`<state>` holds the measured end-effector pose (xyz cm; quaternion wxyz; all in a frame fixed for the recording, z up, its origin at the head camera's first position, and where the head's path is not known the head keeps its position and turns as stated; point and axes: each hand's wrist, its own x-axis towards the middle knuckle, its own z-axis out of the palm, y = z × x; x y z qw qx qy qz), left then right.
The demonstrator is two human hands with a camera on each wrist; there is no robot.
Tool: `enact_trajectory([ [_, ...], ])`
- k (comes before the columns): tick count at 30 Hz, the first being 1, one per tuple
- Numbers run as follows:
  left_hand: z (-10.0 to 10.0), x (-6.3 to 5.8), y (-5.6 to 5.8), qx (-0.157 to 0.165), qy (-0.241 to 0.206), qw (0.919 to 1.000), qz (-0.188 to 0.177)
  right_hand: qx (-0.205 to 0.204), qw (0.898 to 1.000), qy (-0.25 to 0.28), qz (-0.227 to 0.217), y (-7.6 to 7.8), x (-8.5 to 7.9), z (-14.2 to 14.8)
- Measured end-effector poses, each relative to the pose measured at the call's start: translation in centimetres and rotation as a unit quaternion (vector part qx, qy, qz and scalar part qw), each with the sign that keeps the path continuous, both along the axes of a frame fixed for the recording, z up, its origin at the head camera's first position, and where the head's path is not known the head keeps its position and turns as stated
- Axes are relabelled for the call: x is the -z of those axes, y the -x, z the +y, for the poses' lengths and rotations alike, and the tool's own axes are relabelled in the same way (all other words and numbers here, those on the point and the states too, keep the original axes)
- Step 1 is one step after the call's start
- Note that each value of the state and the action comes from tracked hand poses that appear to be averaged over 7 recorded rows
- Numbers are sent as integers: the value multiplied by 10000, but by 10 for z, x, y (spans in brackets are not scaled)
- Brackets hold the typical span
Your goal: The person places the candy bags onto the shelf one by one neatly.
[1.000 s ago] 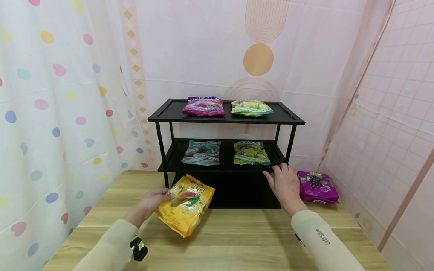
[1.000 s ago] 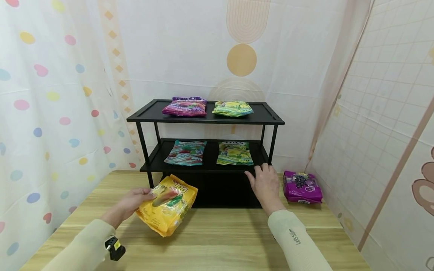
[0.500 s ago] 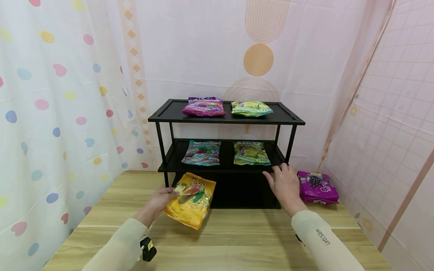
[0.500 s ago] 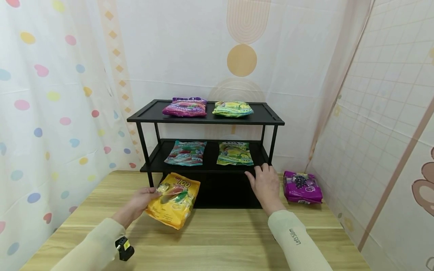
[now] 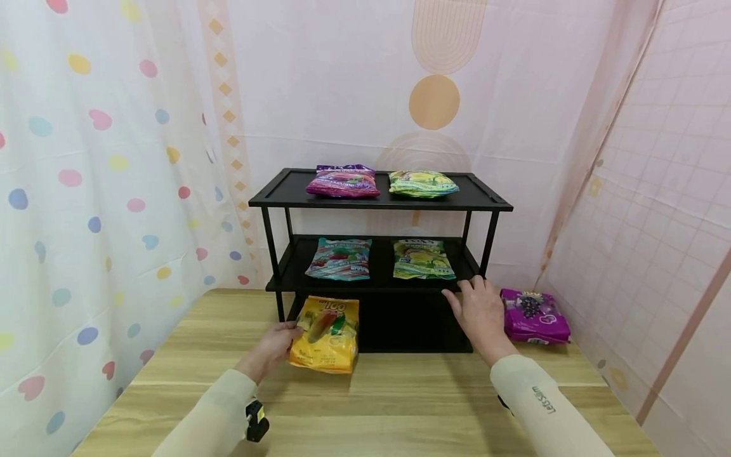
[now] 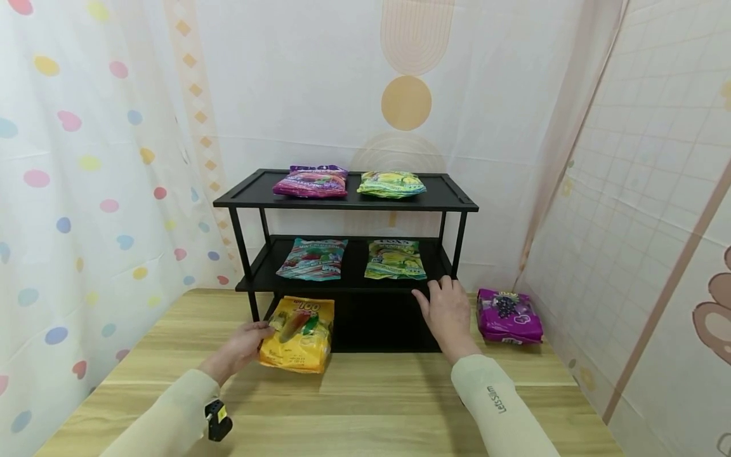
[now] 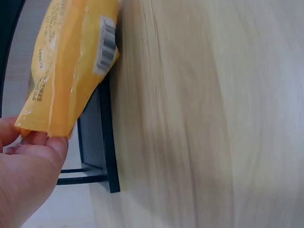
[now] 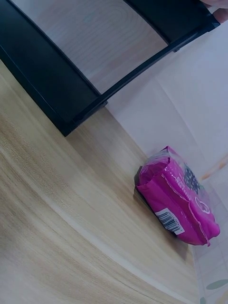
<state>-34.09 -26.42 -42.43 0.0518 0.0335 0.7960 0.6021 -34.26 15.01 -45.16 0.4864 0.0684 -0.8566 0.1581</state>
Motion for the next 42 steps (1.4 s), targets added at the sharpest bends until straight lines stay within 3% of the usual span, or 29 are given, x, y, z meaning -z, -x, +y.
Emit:
enact_trajectory([
  [8, -8, -2, 1, 31, 878, 9961, 62, 15, 9998, -36, 189, 2, 2, 0],
  [13, -12, -2, -4, 179, 1244, 9909, 474, -8, 9998, -21, 174, 1, 1, 0],
  [17, -15, -1, -8, 189, 1788, 9789, 971, 15, 10000, -12, 67, 0, 1, 0],
  [23, -16, -5, -15, -158, 2761, 9508, 1397, 21, 10000, -34, 78, 1, 2, 0],
  [27, -10, -8, -21, -237, 3258, 9263, 1879, 13, 9999, -37, 129, 2, 2, 0],
  [31, -2, -6, -24, -207, 3758, 8913, 2529, -1, 9999, -28, 133, 2, 2, 0],
  [35, 7, -2, -27, -209, 4368, 8494, 2956, 1, 9998, -30, 183, 2, 3, 0],
  [40, 16, 0, -31, -87, 5075, 7893, 3454, 24, 9994, -87, 325, 3, 4, 0],
  [42, 18, 1, -31, -19, 5265, 7687, 3631, 33, 9993, -95, 347, 4, 4, 0],
])
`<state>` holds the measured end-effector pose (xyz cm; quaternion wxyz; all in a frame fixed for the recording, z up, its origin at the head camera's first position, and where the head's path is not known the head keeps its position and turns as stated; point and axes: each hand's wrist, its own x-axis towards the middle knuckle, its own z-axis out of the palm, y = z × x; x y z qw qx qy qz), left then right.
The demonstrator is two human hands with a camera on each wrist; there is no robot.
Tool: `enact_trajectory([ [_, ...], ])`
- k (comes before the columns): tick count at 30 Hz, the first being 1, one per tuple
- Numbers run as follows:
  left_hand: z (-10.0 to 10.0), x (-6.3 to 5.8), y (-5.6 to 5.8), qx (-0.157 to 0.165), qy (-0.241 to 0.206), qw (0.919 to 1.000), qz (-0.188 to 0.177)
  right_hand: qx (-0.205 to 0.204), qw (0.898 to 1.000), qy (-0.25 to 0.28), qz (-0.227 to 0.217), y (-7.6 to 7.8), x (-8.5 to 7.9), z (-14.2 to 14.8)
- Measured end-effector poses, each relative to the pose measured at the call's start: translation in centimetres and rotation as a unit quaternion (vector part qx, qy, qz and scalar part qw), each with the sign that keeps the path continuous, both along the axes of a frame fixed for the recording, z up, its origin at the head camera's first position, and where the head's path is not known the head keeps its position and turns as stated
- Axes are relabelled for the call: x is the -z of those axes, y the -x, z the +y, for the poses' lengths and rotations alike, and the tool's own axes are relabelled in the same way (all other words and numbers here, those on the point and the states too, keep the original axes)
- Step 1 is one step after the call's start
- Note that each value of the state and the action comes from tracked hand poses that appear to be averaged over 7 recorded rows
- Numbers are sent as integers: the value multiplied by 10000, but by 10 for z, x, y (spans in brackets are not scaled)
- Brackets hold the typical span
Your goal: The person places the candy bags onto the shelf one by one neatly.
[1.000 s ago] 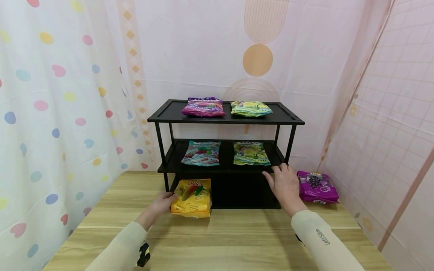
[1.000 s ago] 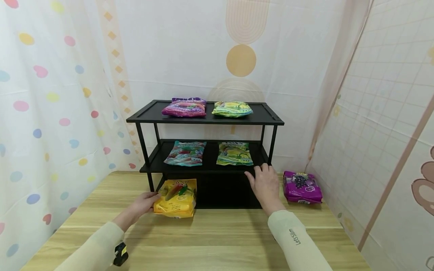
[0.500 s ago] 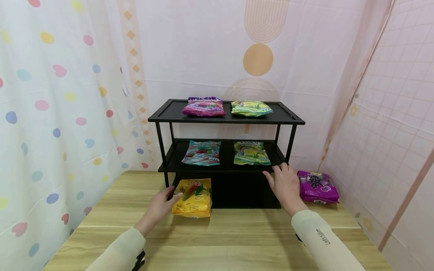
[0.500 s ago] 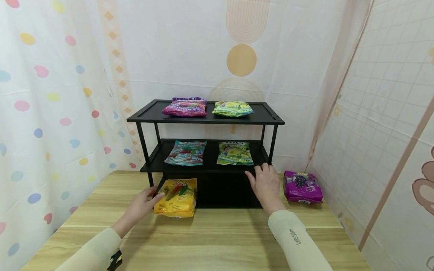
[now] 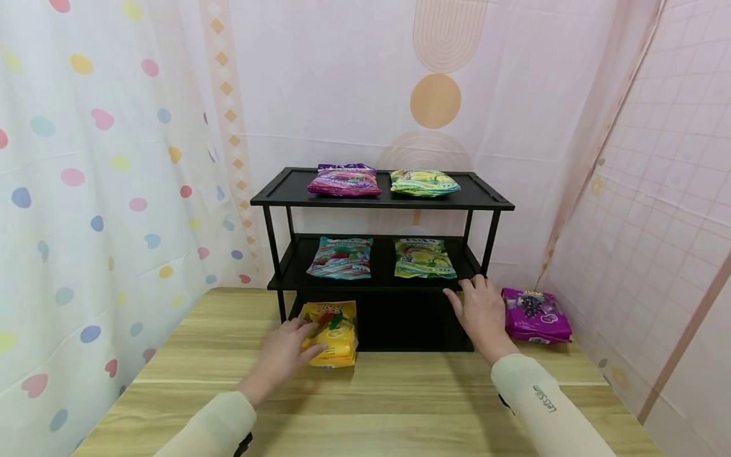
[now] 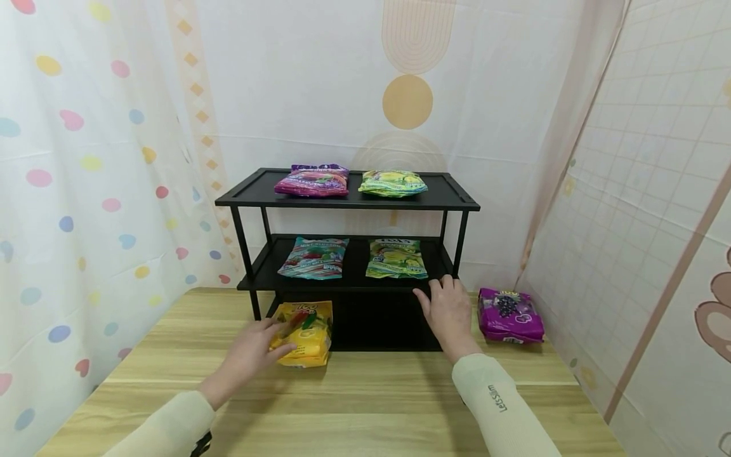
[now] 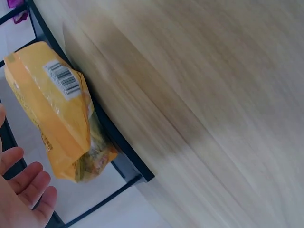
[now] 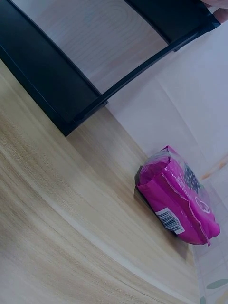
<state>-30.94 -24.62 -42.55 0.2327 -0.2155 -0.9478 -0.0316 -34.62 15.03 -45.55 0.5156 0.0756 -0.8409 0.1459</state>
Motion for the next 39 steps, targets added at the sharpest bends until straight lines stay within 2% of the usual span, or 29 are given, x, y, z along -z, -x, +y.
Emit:
enact_trajectory([
  [7, 4, 6, -4, 255, 638, 9970, 361, 26, 10000, -8, 70, 0, 0, 0],
  [18, 8, 22, -14, 729, 884, 9920, 520, 16, 9999, 43, -150, -2, -1, -1],
  [21, 9, 26, -14, 813, 914, 9902, 675, 10, 9998, 58, -196, -2, -1, -1],
  [25, 11, 28, -15, 825, 915, 9889, 826, 18, 9998, 61, -189, -2, -1, -1],
  [32, 14, 29, -13, 664, 999, 9903, 697, 31, 9998, 68, -168, -2, -1, -1],
  [39, 16, 26, -7, 628, 748, 9936, 560, 3, 9999, 64, -90, -1, -1, -1],
])
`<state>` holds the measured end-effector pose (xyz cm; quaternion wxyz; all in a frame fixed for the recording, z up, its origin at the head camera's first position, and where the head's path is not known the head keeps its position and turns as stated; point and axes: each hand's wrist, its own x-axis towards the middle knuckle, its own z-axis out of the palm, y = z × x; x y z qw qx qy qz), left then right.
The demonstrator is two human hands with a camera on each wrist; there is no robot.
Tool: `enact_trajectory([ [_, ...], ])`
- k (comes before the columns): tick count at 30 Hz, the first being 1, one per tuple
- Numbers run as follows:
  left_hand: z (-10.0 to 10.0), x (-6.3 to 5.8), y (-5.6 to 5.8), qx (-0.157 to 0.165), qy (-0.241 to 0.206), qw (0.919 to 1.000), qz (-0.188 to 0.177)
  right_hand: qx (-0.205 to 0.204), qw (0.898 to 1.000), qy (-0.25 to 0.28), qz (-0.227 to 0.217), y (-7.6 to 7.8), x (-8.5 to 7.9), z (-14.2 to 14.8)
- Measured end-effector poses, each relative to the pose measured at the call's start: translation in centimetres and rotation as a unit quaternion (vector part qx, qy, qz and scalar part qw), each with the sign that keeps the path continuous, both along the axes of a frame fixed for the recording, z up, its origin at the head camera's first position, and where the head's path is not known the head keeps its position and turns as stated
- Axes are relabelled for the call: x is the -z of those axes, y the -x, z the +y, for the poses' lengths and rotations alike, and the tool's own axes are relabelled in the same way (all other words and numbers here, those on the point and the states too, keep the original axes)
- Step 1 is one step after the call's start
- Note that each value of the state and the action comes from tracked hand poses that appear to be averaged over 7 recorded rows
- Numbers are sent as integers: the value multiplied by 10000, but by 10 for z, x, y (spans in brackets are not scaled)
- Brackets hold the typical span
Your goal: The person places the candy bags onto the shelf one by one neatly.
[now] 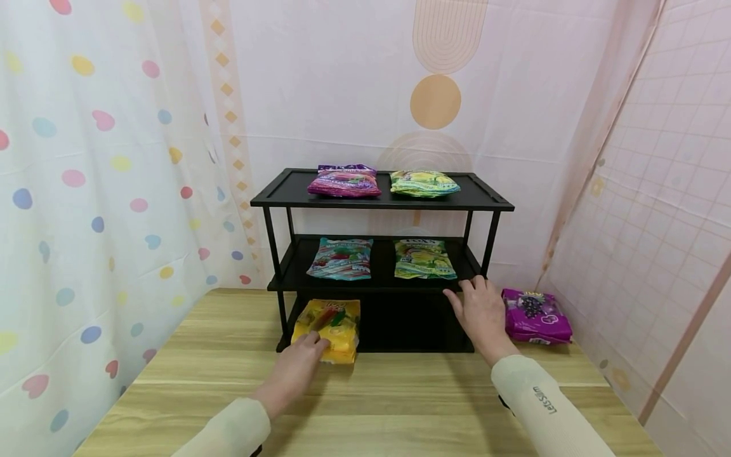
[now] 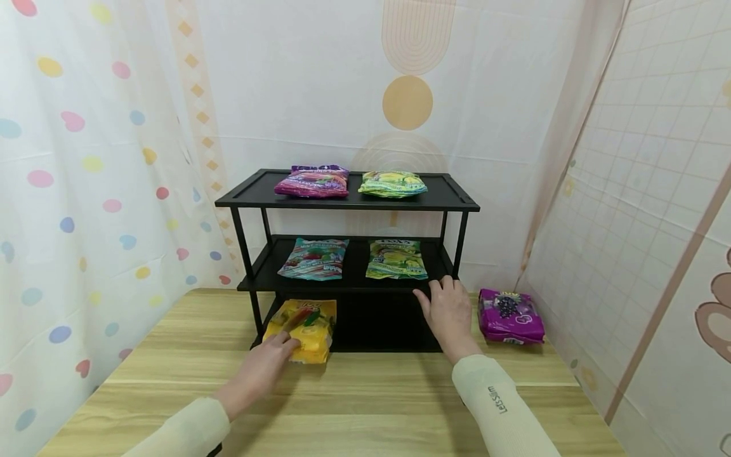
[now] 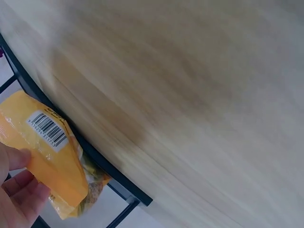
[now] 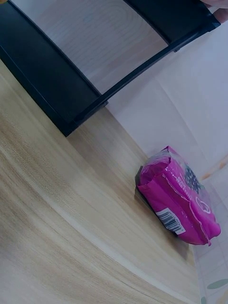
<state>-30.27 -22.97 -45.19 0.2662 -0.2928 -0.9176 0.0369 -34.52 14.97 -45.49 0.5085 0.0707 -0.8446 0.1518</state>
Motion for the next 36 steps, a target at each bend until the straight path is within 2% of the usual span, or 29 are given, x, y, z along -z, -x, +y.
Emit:
enact_trajectory([
  [7, -3, -1, 5, -13, 50, 9985, -548, 23, 10000, -23, 56, 0, 0, 0],
  [12, -6, 0, 6, 227, 263, 9966, -749, -2, 10000, 13, 31, 0, 0, 1],
  [18, -7, 1, 5, 711, 484, 9957, -334, -24, 10000, 9, 34, 0, 2, 1],
  [26, -6, 4, 1, 1031, 804, 9914, 4, -41, 9999, 5, 103, 0, -2, 0],
  [29, -6, 4, 0, 963, 906, 9912, -12, -19, 10000, -13, 62, 0, -2, 0],
  [36, -1, 2, -4, 559, 1325, 9892, -298, -6, 10000, -33, -23, -2, -1, 0],
])
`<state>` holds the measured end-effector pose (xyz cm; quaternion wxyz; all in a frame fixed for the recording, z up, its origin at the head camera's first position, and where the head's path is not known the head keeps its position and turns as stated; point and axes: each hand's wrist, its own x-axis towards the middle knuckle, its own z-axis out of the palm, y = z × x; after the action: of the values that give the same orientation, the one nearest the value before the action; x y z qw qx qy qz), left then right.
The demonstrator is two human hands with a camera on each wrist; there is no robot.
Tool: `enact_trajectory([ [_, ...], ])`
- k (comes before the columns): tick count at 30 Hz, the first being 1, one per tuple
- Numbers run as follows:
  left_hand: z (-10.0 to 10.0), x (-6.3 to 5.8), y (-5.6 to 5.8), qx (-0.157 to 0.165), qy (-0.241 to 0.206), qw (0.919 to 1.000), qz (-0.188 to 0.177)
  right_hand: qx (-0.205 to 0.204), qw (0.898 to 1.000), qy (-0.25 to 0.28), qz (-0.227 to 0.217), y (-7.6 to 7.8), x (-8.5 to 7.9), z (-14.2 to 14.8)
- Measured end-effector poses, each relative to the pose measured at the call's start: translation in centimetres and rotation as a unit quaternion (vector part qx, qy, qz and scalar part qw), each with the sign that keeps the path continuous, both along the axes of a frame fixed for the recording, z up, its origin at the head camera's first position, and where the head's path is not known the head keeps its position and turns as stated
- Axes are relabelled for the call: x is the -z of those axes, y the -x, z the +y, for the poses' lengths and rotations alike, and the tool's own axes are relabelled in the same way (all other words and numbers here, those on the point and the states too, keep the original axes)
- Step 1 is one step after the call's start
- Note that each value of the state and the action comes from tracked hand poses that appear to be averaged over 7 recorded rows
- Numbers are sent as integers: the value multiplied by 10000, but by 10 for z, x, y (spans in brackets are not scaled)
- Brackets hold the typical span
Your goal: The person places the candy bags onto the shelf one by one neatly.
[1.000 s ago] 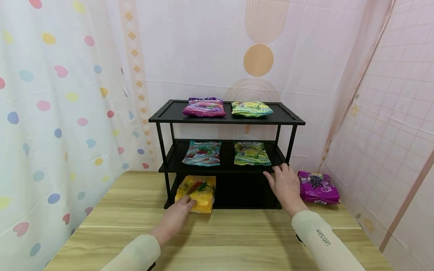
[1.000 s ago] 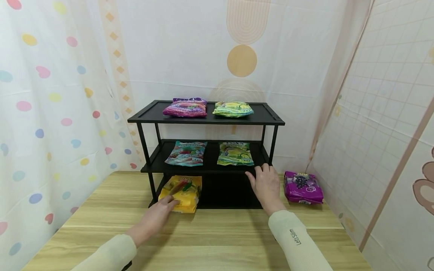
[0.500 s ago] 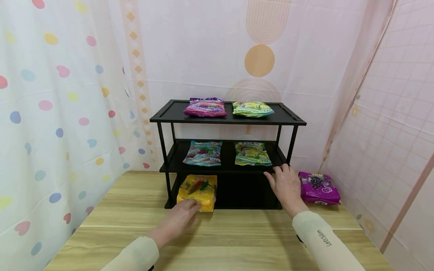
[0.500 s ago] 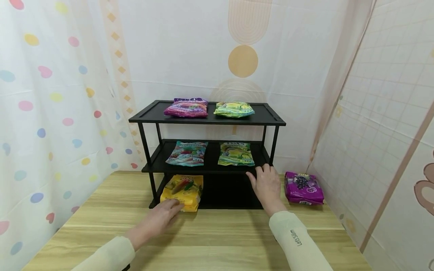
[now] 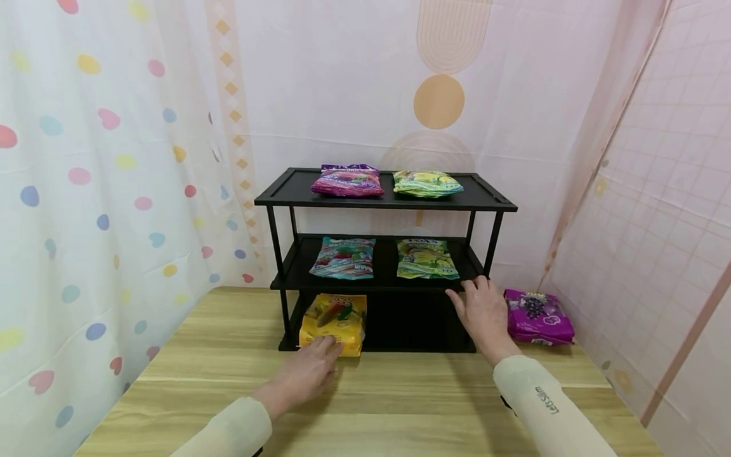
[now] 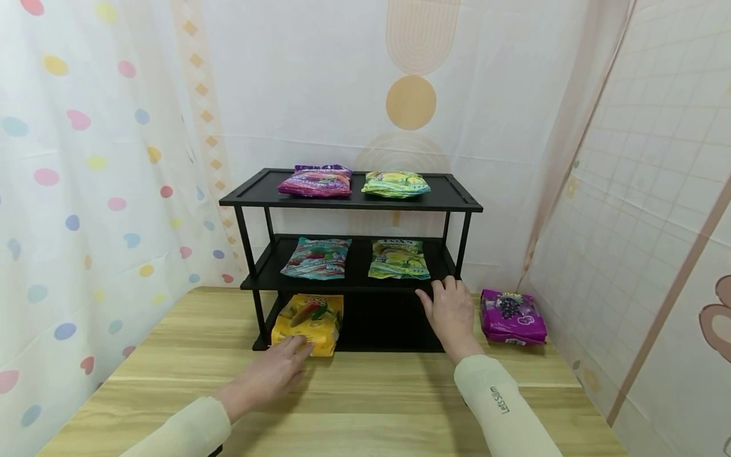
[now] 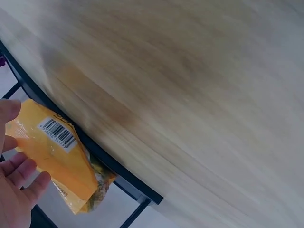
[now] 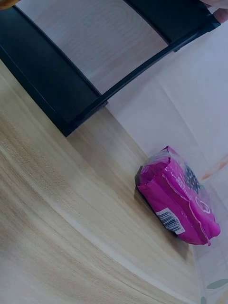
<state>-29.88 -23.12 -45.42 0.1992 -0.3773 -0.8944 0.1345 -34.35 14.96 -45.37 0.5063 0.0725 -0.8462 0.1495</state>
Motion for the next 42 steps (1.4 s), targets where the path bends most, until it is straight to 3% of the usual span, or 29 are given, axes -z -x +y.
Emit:
enact_trajectory([
  [4, 0, 0, -1, -11, 17, 10000, -40, 5, 10000, -3, -44, 0, 1, 0],
  [11, -2, 3, 1, 596, -233, 9973, 352, 27, 9999, -27, 128, 1, 1, 0],
  [14, -2, 4, 1, 672, -185, 9966, 428, 27, 9999, -22, 134, 1, 1, 0],
  [27, 2, 3, 4, 386, 94, 9988, 279, 31, 9999, -13, 100, 0, 1, 0],
  [32, 6, 3, 4, 91, 208, 9996, 175, 6, 10000, 20, 3, 0, 0, 0],
  [42, 15, 3, 9, -140, 119, 9997, 174, 4, 10000, 5, 39, -1, 0, 0],
])
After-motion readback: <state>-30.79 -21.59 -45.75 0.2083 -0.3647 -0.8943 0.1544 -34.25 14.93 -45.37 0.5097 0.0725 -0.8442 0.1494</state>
